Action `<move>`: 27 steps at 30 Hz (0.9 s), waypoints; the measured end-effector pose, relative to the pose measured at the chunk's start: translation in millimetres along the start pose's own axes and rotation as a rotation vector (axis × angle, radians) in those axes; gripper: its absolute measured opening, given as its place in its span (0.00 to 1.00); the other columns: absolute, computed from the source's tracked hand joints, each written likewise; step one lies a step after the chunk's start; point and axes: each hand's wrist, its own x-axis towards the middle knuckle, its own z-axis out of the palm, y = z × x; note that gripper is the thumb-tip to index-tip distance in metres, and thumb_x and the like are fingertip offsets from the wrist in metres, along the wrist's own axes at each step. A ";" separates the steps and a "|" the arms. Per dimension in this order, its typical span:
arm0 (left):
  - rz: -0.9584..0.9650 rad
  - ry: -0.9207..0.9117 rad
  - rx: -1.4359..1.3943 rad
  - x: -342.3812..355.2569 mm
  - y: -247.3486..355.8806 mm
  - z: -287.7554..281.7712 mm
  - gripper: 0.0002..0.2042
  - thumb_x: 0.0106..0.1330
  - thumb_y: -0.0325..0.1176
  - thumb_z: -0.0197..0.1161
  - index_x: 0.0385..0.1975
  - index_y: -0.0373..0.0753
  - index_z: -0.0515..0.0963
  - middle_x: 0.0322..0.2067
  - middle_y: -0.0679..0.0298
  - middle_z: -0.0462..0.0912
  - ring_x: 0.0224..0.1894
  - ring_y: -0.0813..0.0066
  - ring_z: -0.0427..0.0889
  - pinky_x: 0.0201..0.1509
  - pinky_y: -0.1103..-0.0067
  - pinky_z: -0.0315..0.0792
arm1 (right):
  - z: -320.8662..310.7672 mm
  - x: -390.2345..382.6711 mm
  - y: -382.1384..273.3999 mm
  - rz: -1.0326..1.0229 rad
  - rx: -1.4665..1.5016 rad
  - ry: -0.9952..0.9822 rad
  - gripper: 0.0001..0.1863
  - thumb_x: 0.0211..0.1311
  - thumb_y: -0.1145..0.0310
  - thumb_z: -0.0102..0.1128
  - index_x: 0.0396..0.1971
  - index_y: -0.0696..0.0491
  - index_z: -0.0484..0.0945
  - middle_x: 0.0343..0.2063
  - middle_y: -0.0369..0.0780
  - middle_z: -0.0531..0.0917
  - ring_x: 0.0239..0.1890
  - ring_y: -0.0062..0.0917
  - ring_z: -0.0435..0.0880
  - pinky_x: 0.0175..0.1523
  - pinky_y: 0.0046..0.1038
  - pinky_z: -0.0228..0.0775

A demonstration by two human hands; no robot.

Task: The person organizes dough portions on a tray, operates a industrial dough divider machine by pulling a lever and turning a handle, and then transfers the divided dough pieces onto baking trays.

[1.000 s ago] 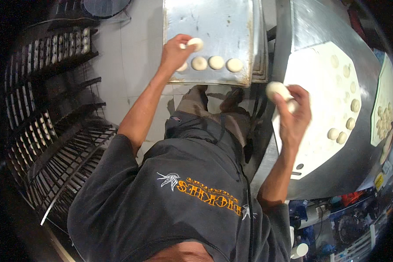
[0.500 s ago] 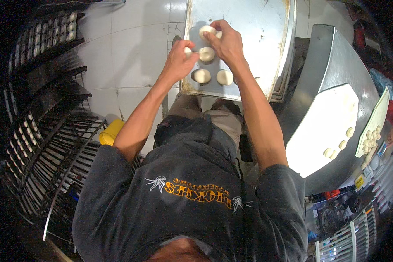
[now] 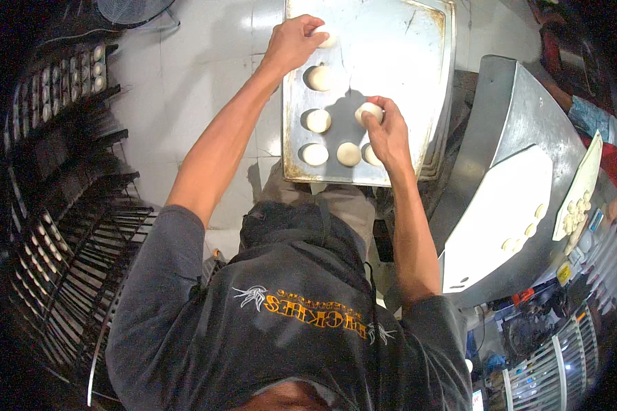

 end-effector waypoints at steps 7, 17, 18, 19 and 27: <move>0.152 0.087 0.184 7.2 -22.8 1.2 0.23 0.62 0.40 0.72 0.53 0.32 0.80 0.46 0.47 0.81 0.46 0.53 0.84 0.51 0.65 0.78 | 6.5 24.2 -47.8 -0.091 -0.055 0.086 0.22 0.60 0.68 0.70 0.52 0.61 0.78 0.43 0.42 0.86 0.45 0.26 0.82 0.54 0.29 0.74; 0.054 0.183 -0.027 -127.1 -33.0 -11.5 0.17 0.63 0.33 0.70 0.51 0.37 0.80 0.50 0.57 0.79 0.39 0.70 0.79 0.41 0.75 0.75 | 69.8 219.2 -82.4 -0.635 -0.475 0.290 0.23 0.56 0.53 0.73 0.49 0.50 0.85 0.44 0.46 0.85 0.52 0.40 0.80 0.59 0.41 0.71; 0.015 0.181 -0.035 -139.5 -33.0 -11.8 0.17 0.63 0.33 0.70 0.51 0.38 0.80 0.50 0.58 0.79 0.39 0.72 0.78 0.41 0.76 0.74 | 73.1 219.9 -84.1 -0.736 -0.564 0.393 0.24 0.56 0.52 0.73 0.49 0.50 0.86 0.46 0.47 0.85 0.54 0.41 0.79 0.61 0.43 0.68; -0.018 0.169 -0.041 -148.4 -33.0 -12.5 0.17 0.63 0.32 0.70 0.51 0.38 0.80 0.50 0.59 0.79 0.39 0.73 0.78 0.41 0.77 0.73 | 73.4 219.6 -84.7 -0.776 -0.564 0.446 0.21 0.56 0.56 0.71 0.46 0.52 0.84 0.44 0.47 0.84 0.51 0.41 0.79 0.58 0.44 0.69; 0.132 0.198 -0.022 -150.3 11.0 21.0 0.14 0.65 0.27 0.66 0.50 0.37 0.80 0.51 0.59 0.80 0.42 0.71 0.76 0.44 0.75 0.71 | 33.1 80.8 -44.7 -0.667 -0.255 0.341 0.22 0.63 0.55 0.68 0.49 0.56 0.83 0.49 0.49 0.83 0.56 0.45 0.78 0.62 0.42 0.69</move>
